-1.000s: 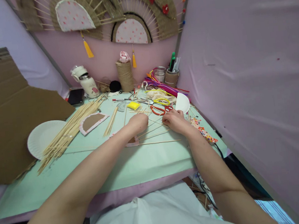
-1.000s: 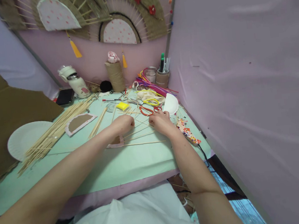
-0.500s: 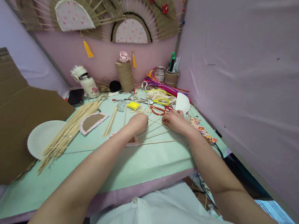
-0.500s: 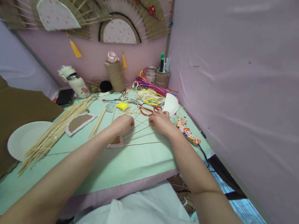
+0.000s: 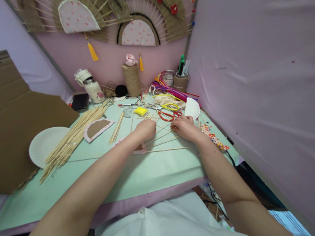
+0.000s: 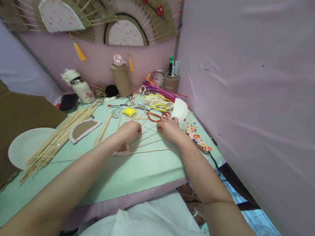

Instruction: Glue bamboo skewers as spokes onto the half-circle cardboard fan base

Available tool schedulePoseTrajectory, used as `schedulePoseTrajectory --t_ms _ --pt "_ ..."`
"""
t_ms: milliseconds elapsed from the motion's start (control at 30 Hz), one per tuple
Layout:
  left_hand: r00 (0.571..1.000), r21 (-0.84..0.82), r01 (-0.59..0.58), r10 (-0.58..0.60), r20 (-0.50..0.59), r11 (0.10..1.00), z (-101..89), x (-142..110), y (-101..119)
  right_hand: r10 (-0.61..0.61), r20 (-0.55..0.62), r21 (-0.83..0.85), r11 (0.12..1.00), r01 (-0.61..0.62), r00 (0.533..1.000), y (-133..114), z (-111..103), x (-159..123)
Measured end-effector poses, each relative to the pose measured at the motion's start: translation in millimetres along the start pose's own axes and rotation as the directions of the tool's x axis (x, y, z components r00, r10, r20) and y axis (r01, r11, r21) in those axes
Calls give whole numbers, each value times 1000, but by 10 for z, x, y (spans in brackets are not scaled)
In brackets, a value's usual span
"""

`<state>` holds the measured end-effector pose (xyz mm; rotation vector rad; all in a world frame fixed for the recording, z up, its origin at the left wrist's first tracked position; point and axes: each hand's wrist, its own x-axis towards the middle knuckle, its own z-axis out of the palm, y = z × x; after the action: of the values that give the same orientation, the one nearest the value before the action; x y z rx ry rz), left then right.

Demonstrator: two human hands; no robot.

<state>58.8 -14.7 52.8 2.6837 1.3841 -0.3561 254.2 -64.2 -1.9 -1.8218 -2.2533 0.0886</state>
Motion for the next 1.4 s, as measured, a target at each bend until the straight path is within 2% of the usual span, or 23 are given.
schedulePoseTrajectory --t_ms 333,533,1400 --pt "1000 1 8 -8 6 1000 -26 -17 15 -4 9 -31 1000 4 1000 -16 -10 -1" --pt "1000 3 1 -1 2 1000 -11 -10 7 6 -5 12 1000 -6 1000 -7 3 7" --pt "1000 -2 -8 8 4 1000 1 -11 3 9 -2 13 1000 -9 1000 -1 13 11"
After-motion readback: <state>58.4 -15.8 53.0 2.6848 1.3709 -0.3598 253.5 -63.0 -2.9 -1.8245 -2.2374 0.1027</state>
